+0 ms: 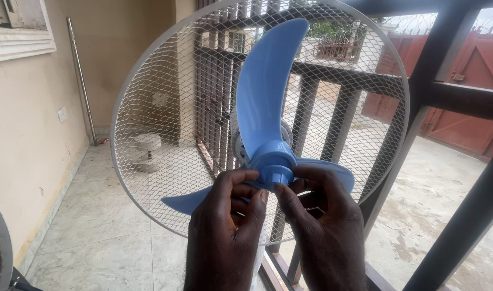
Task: The person assembles a pedestal fan by first inserting a white plastic hub into the motor shaft and tightening it with a screwdriver. Then the person attaches a blue three-blade fan blade to the hub and secures it with a blue plastic nut.
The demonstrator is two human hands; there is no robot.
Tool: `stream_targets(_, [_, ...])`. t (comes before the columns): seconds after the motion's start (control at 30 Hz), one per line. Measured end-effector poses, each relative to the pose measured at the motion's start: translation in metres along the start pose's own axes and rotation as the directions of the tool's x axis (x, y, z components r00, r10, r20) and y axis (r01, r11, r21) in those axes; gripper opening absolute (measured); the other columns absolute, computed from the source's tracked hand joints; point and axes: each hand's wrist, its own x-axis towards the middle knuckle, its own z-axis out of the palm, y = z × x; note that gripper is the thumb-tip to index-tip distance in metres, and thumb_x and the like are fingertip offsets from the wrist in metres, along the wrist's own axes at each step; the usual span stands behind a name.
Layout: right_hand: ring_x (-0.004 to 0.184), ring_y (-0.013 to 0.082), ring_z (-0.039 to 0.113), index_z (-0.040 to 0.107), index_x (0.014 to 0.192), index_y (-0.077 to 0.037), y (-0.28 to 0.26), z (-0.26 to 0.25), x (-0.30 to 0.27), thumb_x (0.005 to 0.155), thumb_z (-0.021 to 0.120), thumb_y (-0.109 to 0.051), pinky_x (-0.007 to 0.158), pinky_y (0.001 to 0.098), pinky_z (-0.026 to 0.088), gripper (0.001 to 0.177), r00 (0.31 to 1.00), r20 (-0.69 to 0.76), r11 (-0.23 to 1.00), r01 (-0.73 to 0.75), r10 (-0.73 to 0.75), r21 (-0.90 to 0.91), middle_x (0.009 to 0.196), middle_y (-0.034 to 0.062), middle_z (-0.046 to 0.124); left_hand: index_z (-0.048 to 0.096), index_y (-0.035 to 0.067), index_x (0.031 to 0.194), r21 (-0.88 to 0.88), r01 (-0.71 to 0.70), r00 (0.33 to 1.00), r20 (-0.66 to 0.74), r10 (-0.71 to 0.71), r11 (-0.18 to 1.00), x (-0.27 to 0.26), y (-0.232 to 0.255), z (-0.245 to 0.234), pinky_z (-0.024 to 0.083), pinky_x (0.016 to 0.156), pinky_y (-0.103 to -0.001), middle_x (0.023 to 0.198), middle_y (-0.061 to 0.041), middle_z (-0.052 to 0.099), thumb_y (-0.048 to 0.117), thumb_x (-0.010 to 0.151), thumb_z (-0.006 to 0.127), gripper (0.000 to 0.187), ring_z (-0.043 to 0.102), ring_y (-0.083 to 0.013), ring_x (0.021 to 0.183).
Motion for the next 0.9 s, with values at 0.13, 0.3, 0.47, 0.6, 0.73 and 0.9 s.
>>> stream_targets(0.13, [0.081,0.0152,0.073,0.068,0.122,-0.008,-0.004,0.004,0.004,0.088,0.077,-0.022,0.068,0.0304,0.064,0.038,0.998,0.020,0.996,0.056,-0.057,0.072,0.098,0.0077,0.069,0.062,0.009,0.119,0.079,-0.135,0.984,-0.108,0.143,0.988,0.002,0.000,-0.003,0.065,0.072,-0.034,0.103,-0.007,0.074,0.014,0.091,0.067,0.028,0.075,-0.0185,0.090])
stream_targets(0.3, [0.076,0.0146,0.071,0.069,0.121,-0.010,-0.004,0.010,0.005,0.083,0.078,-0.024,0.065,0.0314,0.061,0.041,0.999,-0.004,0.996,-0.032,0.032,0.086,0.087,0.0076,0.073,0.056,0.003,0.122,0.433,-0.538,0.734,-0.181,0.654,0.723,0.001,-0.002,-0.010,0.053,0.103,-0.047,0.128,-0.018,0.062,0.006,0.086,0.070,0.039,0.063,-0.0341,0.126])
stream_targets(0.47, [0.077,0.0160,0.074,0.068,0.122,-0.009,0.004,0.016,0.007,0.087,0.076,-0.023,0.066,0.0324,0.065,0.038,0.999,0.030,0.995,-0.042,0.039,0.090,0.089,0.0090,0.072,0.044,-0.001,0.141,0.374,-0.473,0.849,-0.051,0.527,0.798,0.015,-0.006,-0.012,0.041,0.106,-0.054,0.133,-0.024,0.058,0.014,0.086,0.073,0.064,0.058,-0.0382,0.127])
stream_targets(0.6, [0.081,0.0180,0.077,0.068,0.125,-0.007,0.016,0.019,0.009,0.091,0.074,-0.019,0.068,0.0336,0.067,0.037,0.999,0.049,0.991,0.017,-0.024,0.129,0.096,0.0112,0.069,0.040,-0.002,0.144,0.428,-0.432,0.881,0.012,0.473,0.794,0.021,-0.014,-0.014,0.038,0.109,-0.055,0.130,-0.024,0.061,0.022,0.088,0.073,0.069,0.061,-0.0362,0.125])
stream_targets(0.73, [0.082,0.0182,0.078,0.066,0.128,-0.009,0.018,0.015,0.012,0.093,0.071,-0.022,0.069,0.0344,0.067,0.038,0.999,0.047,0.988,-0.012,0.004,0.153,0.096,0.0115,0.070,0.036,-0.005,0.146,0.360,-0.411,0.909,0.094,0.406,0.838,0.024,-0.019,-0.012,0.037,0.106,-0.058,0.130,-0.028,0.059,0.022,0.088,0.073,0.074,0.061,-0.0386,0.123])
stream_targets(0.9, [0.079,0.0177,0.076,0.065,0.126,-0.012,0.005,0.012,0.014,0.090,0.071,-0.029,0.067,0.0336,0.066,0.040,0.995,0.023,0.994,-0.097,0.096,0.052,0.091,0.0103,0.074,0.032,0.000,0.146,0.085,-0.226,0.962,0.177,0.208,0.970,0.026,-0.022,-0.010,0.049,0.107,-0.052,0.134,-0.025,0.057,0.023,0.089,0.069,0.071,0.060,-0.0374,0.129])
